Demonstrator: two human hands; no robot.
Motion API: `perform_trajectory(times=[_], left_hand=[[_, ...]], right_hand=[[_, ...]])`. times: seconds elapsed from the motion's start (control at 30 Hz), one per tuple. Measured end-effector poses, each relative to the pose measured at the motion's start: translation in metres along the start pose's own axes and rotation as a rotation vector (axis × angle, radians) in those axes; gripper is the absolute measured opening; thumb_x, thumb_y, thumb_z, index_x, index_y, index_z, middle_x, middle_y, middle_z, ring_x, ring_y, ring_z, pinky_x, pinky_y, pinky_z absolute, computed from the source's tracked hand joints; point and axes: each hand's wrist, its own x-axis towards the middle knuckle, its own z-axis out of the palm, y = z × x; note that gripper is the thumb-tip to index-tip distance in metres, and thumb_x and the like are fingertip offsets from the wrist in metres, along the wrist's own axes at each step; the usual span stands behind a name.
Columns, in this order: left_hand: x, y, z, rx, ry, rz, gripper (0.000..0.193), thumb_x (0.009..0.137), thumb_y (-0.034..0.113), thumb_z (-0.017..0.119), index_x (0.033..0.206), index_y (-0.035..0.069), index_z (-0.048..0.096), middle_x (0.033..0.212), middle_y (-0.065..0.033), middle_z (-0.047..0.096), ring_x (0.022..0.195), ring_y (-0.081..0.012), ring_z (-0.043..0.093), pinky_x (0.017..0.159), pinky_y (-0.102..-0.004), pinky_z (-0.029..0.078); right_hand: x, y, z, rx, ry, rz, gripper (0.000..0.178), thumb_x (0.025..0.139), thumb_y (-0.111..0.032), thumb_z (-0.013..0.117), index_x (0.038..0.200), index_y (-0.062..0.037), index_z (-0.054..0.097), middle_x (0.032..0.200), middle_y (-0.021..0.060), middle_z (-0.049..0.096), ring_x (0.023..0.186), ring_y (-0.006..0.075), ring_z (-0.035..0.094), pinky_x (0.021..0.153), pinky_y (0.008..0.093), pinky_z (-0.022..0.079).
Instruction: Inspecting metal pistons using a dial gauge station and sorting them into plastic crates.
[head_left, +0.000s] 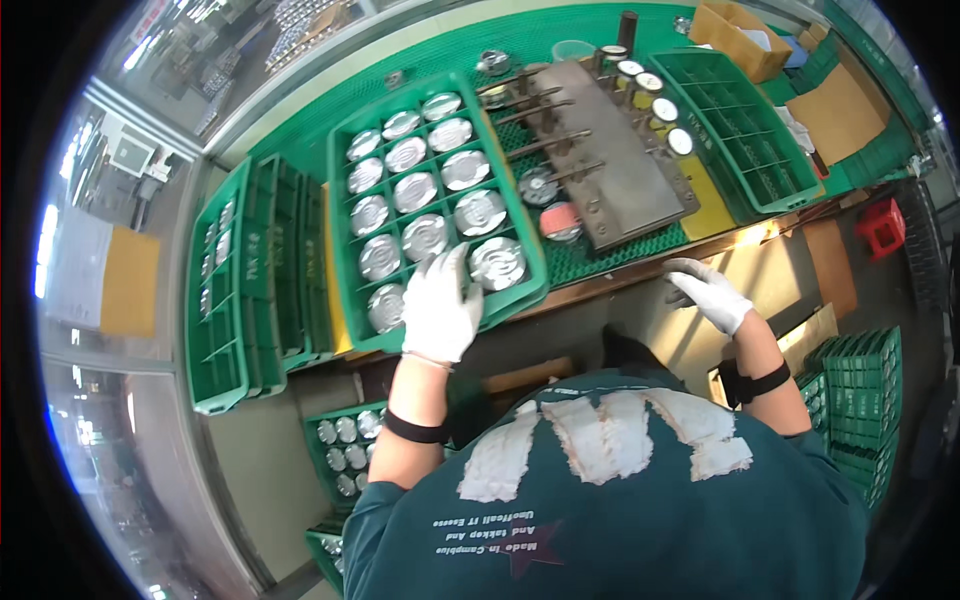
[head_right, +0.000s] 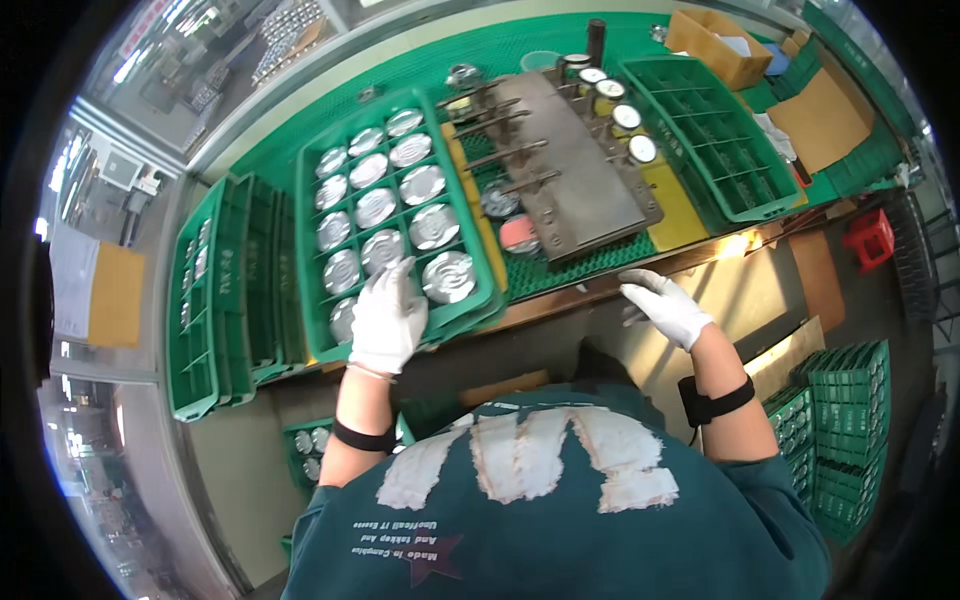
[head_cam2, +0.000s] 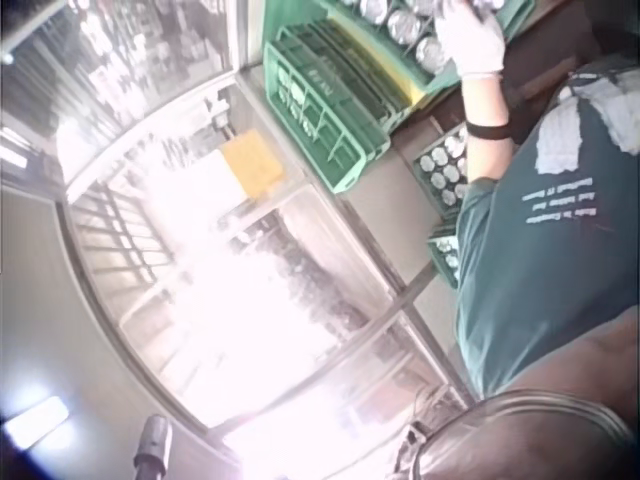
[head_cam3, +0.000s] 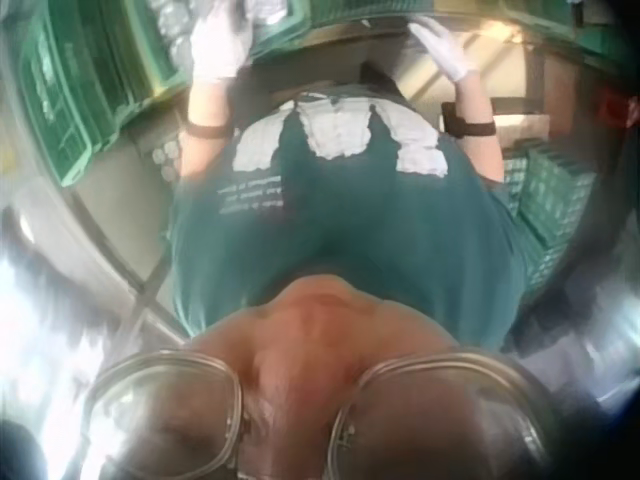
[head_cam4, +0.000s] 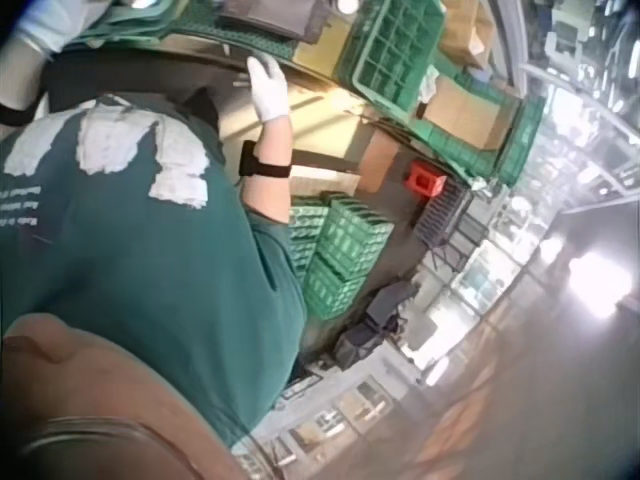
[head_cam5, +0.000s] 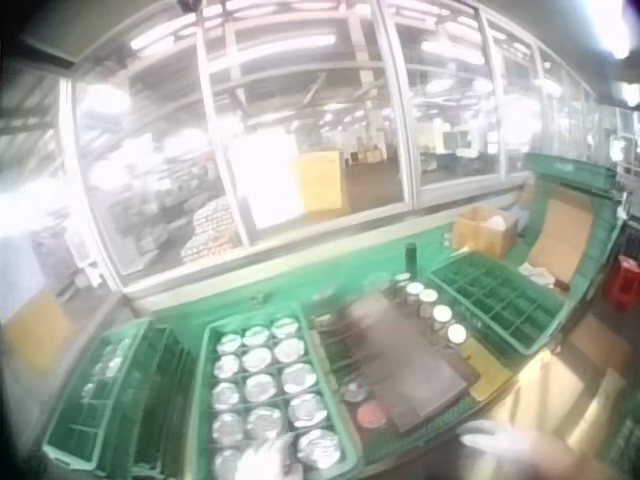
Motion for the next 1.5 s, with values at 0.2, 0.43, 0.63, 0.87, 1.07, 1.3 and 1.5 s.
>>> perform_trajectory(times=[0.2, 0.43, 0.63, 0.87, 1.07, 1.3, 1.5], left_hand=[[0.061, 0.034, 0.032, 0.132, -0.592, -0.45, 0.08, 0.075, 0.033, 0.072, 0.146, 0.011, 0.043, 0.105, -0.023, 0.07, 0.096, -0.0411, 0.067, 0.086, -0.0485, 0.052], [0.072, 0.031, 0.069, 0.421, -0.86, -0.549, 0.09, 0.081, 0.017, 0.058, 0.157, 0.007, 0.012, 0.12, -0.023, 0.063, 0.107, -0.0412, 0.062, 0.095, -0.0467, 0.047], [0.086, 0.055, 0.076, 0.496, -0.931, -0.562, 0.082, 0.082, 0.008, 0.051, 0.155, -0.002, 0.015, 0.1, -0.0236, 0.07, 0.088, -0.039, 0.069, 0.076, -0.0479, 0.055], [0.075, 0.07, 0.038, 0.281, -0.468, -0.642, 0.094, 0.068, 0.015, 0.075, 0.15, 0.007, 0.031, 0.114, -0.0229, 0.064, 0.106, -0.0383, 0.063, 0.097, -0.0463, 0.048], [0.067, 0.073, 0.012, -0.78, 0.149, -0.701, 0.088, 0.066, 0.014, 0.081, 0.143, 0.007, 0.038, 0.128, -0.0185, 0.056, 0.122, -0.0321, 0.056, 0.104, -0.0398, 0.046], [0.085, 0.108, 0.047, -0.947, -0.11, -0.664, 0.101, 0.06, -0.001, 0.08, 0.144, 0.001, 0.025, 0.116, -0.0117, 0.058, 0.107, -0.0227, 0.06, 0.095, -0.0353, 0.05], [0.105, 0.13, 0.068, -0.846, -0.163, -0.401, 0.104, 0.06, 0.009, 0.086, 0.145, 0.001, 0.026, 0.13, -0.017, 0.048, 0.121, -0.0268, 0.052, 0.103, -0.0364, 0.045]], right_hand=[[0.072, 0.049, -0.151, 0.003, 0.316, -0.324, 0.038, 0.096, -0.019, 0.063, 0.128, 0.0018, 0.058, 0.107, 0.0074, 0.066, 0.086, 0.0129, 0.063, 0.08, 0.0263, 0.052], [0.127, 0.049, -0.239, -0.682, 0.545, -0.516, 0.044, 0.09, -0.021, 0.065, 0.127, 0.0022, 0.057, 0.116, 0.0234, 0.066, 0.106, 0.0368, 0.065, 0.092, 0.0416, 0.051], [0.156, 0.064, -0.248, -1.003, 0.473, -0.121, 0.052, 0.089, -0.025, 0.057, 0.136, -0.0043, 0.048, 0.104, 0.0286, 0.066, 0.096, 0.0471, 0.063, 0.086, 0.0542, 0.049], [0.182, 0.113, -0.26, -1.034, 0.361, -0.286, 0.058, 0.088, -0.014, 0.056, 0.144, -0.0028, 0.042, 0.104, 0.03, 0.065, 0.092, 0.0465, 0.063, 0.079, 0.0532, 0.049], [0.186, 0.121, -0.258, -1.052, 0.476, -0.431, 0.055, 0.091, -0.015, 0.057, 0.143, -0.0051, 0.043, 0.107, 0.0284, 0.065, 0.098, 0.046, 0.062, 0.082, 0.0504, 0.05], [0.16, 0.043, -0.231, -0.744, 0.438, -0.432, 0.052, 0.094, -0.013, 0.06, 0.143, -0.0059, 0.046, 0.122, 0.0219, 0.064, 0.107, 0.0323, 0.064, 0.093, 0.0388, 0.05], [0.121, -0.016, -0.186, -0.355, 0.328, -0.649, 0.048, 0.095, -0.003, 0.058, 0.142, -0.0035, 0.048, 0.12, 0.0129, 0.064, 0.097, 0.0138, 0.063, 0.088, 0.0282, 0.05]])
